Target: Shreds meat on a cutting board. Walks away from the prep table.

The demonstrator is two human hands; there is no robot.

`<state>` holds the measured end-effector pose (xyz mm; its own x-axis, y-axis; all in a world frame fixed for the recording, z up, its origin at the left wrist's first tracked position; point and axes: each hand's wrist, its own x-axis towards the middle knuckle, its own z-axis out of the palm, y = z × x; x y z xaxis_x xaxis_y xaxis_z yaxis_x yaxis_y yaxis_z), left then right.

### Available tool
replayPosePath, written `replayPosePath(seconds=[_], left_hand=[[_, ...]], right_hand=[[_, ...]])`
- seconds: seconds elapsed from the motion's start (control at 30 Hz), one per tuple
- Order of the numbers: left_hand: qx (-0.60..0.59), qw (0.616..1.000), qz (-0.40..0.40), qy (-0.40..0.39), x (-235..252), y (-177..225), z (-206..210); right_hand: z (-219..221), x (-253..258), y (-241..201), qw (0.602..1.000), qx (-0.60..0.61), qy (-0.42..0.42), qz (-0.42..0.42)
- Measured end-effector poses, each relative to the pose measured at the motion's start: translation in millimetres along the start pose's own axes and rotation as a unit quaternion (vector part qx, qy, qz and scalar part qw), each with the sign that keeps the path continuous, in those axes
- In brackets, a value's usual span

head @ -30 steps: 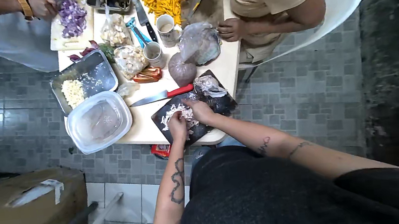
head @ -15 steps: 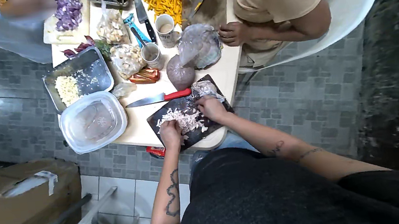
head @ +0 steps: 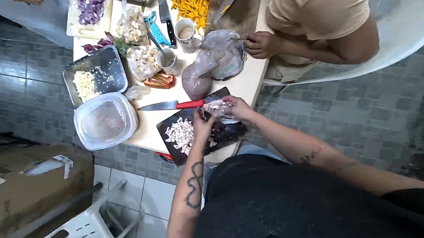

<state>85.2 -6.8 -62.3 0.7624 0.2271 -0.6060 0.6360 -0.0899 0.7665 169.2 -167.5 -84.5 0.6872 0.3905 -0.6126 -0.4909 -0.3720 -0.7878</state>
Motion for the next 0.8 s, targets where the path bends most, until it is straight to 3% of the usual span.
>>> replayPosePath(seconds=[0.07,0.17,0.27,0.43,0.53,0.8], left_hand=[[-0.065,0.998,-0.005,-0.022,-7.9,6.4,2.5],[-0.093,0.995,0.034,-0.026,-14.8,6.6,-3.0],[-0.021,0.996,0.084,0.012,-26.4,4.3,-16.2],[0.055,0.991,0.119,0.029,-43.0,4.6,-30.8],[0.075,0.985,0.151,0.032,-48.2,7.1,-30.0],[0.060,0.980,0.175,0.079,-65.1,2.7,-43.1]], right_hand=[[1.9,-12.7,0.9,0.999,0.012,-0.026,-0.031],[4.4,-24.0,-4.3,0.992,-0.076,-0.059,-0.076],[-5.8,-23.1,-11.1,0.973,-0.161,-0.110,-0.125],[-4.5,-30.9,-43.2,0.966,-0.107,-0.124,-0.202],[12.9,-35.5,-55.9,0.937,-0.157,-0.149,-0.273],[34.3,-43.7,-66.6,0.933,-0.155,-0.161,-0.284]])
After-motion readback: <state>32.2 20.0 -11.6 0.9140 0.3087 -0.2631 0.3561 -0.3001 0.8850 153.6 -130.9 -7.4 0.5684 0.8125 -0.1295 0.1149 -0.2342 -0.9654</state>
